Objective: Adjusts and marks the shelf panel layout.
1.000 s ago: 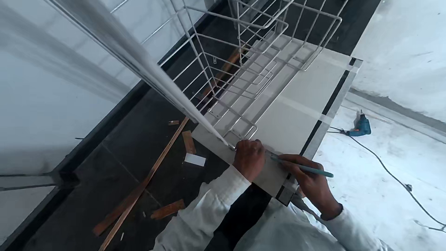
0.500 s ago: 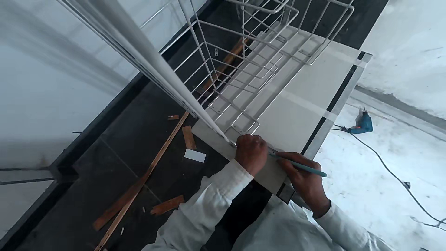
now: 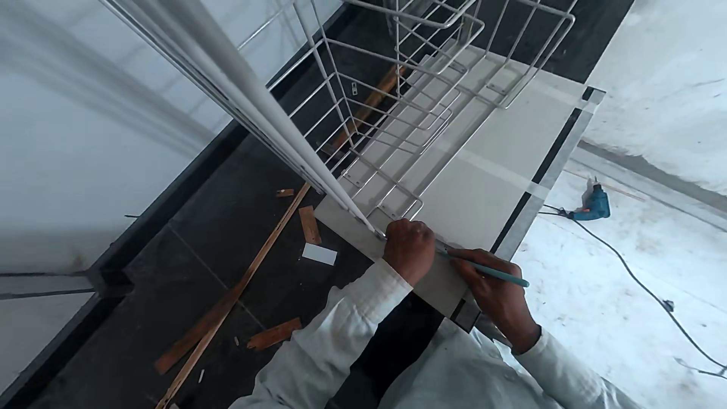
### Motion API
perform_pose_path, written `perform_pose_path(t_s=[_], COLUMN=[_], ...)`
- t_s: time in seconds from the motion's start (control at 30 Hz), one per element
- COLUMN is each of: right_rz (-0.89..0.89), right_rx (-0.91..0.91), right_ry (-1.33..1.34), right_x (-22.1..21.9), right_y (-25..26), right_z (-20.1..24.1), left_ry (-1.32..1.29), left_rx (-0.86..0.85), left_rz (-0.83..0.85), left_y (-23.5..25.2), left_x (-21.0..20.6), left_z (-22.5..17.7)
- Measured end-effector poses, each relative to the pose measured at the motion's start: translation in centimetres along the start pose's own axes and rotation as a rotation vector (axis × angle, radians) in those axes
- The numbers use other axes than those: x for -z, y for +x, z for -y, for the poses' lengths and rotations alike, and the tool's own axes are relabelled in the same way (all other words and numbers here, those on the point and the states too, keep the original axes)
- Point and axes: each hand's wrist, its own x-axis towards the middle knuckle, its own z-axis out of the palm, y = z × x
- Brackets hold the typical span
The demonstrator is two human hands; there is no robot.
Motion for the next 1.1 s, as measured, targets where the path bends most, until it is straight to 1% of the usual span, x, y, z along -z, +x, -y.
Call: perform_pose_path(t_s=[0.13,0.27,0.33,0.37,0.43,0.5,0.53,0.57,0.6,0.67,0.73,0.77,0.8,0.87,0.9,0.97,1.03,1.1], right_rz=[0.011,-0.003,0.032,0.058,0.071,0.036,0.016,0.018,0.062,0.222,0.368,0.412,0.438,0.479,0.502,0.571,0.623,0.663], right_rx=[0.004,0.008,0.010,-0.013,-0.085,-0.164,-0.172,-0.166,-0.151,-0.091,-0.007,0.039,0.092,0.206,0.242,0.283,0.333,0.353], right_ry=[0.003,0.001,-0.004,0.018,0.130,0.364,0.473,0.561,0.628,0.662,0.574,0.512,0.453,0.365,0.348,0.377,0.404,0.409], right_x=[0.0,0.1,0.3,0.5,1.0,1.8,2.4,3.1,3.9,5.6,6.4,6.2,5.8,4.4,3.7,2.6,2.1,2.0], right_y=[-0.1,0.1,0.2,0.3,0.6,0.9,0.9,0.9,0.9,1.5,2.9,3.9,5.1,7.4,8.4,9.8,10.4,10.9], right_z=[0.0,-0.2,-0.1,0.0,0.0,0.1,0.1,0.1,0.0,-0.8,-1.6,-2.2,-2.8,-3.9,-4.1,-4.2,-4.4,-4.6], left_ry=[0.017,-0.002,-0.007,-0.011,-0.007,-0.002,-0.002,-0.010,-0.020,-0.084,-0.129,-0.137,-0.158,-0.232,-0.303,-0.462,-0.624,-0.765], left_rx=[0.016,-0.005,0.017,0.017,-0.011,-0.031,-0.052,-0.090,-0.130,-0.107,-0.108,-0.100,-0.097,-0.150,-0.170,-0.177,-0.135,-0.022], left_rz=[0.016,-0.056,-0.021,-0.030,-0.085,-0.115,-0.167,-0.282,-0.413,-0.467,-0.626,-0.659,-0.654,-0.716,-0.748,-0.751,-0.745,-0.741], left_y=[0.1,0.1,0.1,0.0,0.1,0.3,0.3,0.3,0.6,0.7,0.7,0.3,-0.4,-1.7,-2.2,-3.8,-6.1,-8.8], left_x=[0.1,-0.4,-0.2,-0.3,-0.7,-0.8,-1.1,-1.7,-2.0,-0.6,0.4,1.3,2.3,3.1,3.1,2.4,0.9,-1.0], left_z=[-0.1,0.0,-0.1,0.0,0.2,0.1,0.1,0.1,0.1,-1.1,-2.3,-2.8,-3.3,-3.4,-3.3,-2.9,-2.5,-2.2])
